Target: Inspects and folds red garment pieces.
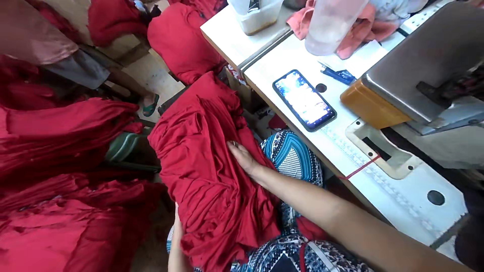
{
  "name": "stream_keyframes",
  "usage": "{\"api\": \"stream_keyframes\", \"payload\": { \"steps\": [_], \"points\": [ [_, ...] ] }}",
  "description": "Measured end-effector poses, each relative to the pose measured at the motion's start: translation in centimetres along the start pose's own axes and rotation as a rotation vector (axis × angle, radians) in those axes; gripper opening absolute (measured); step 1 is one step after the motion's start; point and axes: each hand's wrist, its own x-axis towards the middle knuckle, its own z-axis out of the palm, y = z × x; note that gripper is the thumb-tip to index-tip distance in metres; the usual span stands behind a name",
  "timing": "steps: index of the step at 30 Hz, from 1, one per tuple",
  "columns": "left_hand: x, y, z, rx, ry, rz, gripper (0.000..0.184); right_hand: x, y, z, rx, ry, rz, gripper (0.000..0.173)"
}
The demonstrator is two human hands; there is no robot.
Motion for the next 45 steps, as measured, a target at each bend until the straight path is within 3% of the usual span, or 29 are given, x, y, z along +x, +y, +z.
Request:
{"api": "stream_keyframes", "payload": {
  "steps": [4, 6, 8, 11, 14, 17, 19, 22, 25, 27, 31, 34, 37, 39, 42, 45],
  "points": [
    [-1.6, 0.3, -0.6, -0.132, -0.042, -0.003, 0.053, 0.3, 0.4, 0.3, 0.053, 0.021, -0.028, 0.026],
    [0.1, -1.0, -1.2, -0.236, -0.094, 0.028, 0.057, 0.3, 0.5, 0.4, 0.056, 0.020, -0.026, 0.025],
    [2.1, -1.8, -1.8, -0.183, -0.130, 0.080, 0.058, 0.2, 0.5, 0.6, 0.031, 0.028, -0.028, 0.025],
    [5.1, -1.5, -2.2, 0.006, 0.050, 0.117, 0.053, 0.4, 0.4, 0.2, -0.158, 0.027, -0.107, 0.029],
    [4.7, 4.1, -2.8, -0.140, 0.218, 0.248, 0.042, 0.6, -0.3, -1.0, -0.441, -0.004, -0.163, 0.031],
    [2.6, 10.7, -2.6, -0.589, 0.158, 0.412, 0.026, 0.8, -1.1, -1.5, -0.544, -0.041, -0.080, 0.036],
    [1.8, 12.4, -1.3, -0.613, 0.110, 0.473, 0.019, 0.9, -0.8, -1.7, -0.531, -0.062, -0.028, 0.042],
    [-0.5, 11.2, 3.1, -0.345, 0.024, 0.369, 0.033, 0.9, 0.0, -2.1, -0.487, -0.087, 0.003, 0.051],
    [-2.5, 7.7, 6.7, -0.239, -0.157, 0.268, 0.022, 1.3, 0.4, -2.1, -0.448, -0.067, 0.001, 0.048],
    [-4.5, 7.0, 5.3, -0.147, -0.295, 0.274, 0.025, 1.1, 0.5, -2.1, -0.436, -0.057, 0.011, 0.044],
    [-6.8, 6.8, -1.4, 0.255, -0.578, 0.543, 0.058, 0.9, 0.3, -2.0, -0.438, -0.072, 0.031, 0.044],
    [-6.9, 6.2, -6.6, 0.113, -0.433, 0.513, 0.060, 0.6, 0.2, -1.8, -0.481, -0.052, 0.021, 0.044],
    [-5.1, 3.7, -9.0, -0.051, -0.035, 0.433, 0.043, 0.5, 0.3, -1.7, -0.462, -0.055, -0.025, 0.038],
    [-3.7, 2.3, -8.5, 0.123, 0.192, 0.369, 0.039, 0.5, 0.1, -1.6, -0.439, -0.058, -0.027, 0.039],
    [-2.1, -0.2, -6.7, 0.389, 0.159, 0.278, 0.050, 1.1, 0.2, -1.1, -0.379, -0.036, -0.055, 0.032],
    [-2.6, -2.7, -4.7, 0.290, -0.026, 0.121, 0.063, 1.3, 0.5, -1.1, -0.322, -0.041, -0.069, 0.029]
  ]
}}
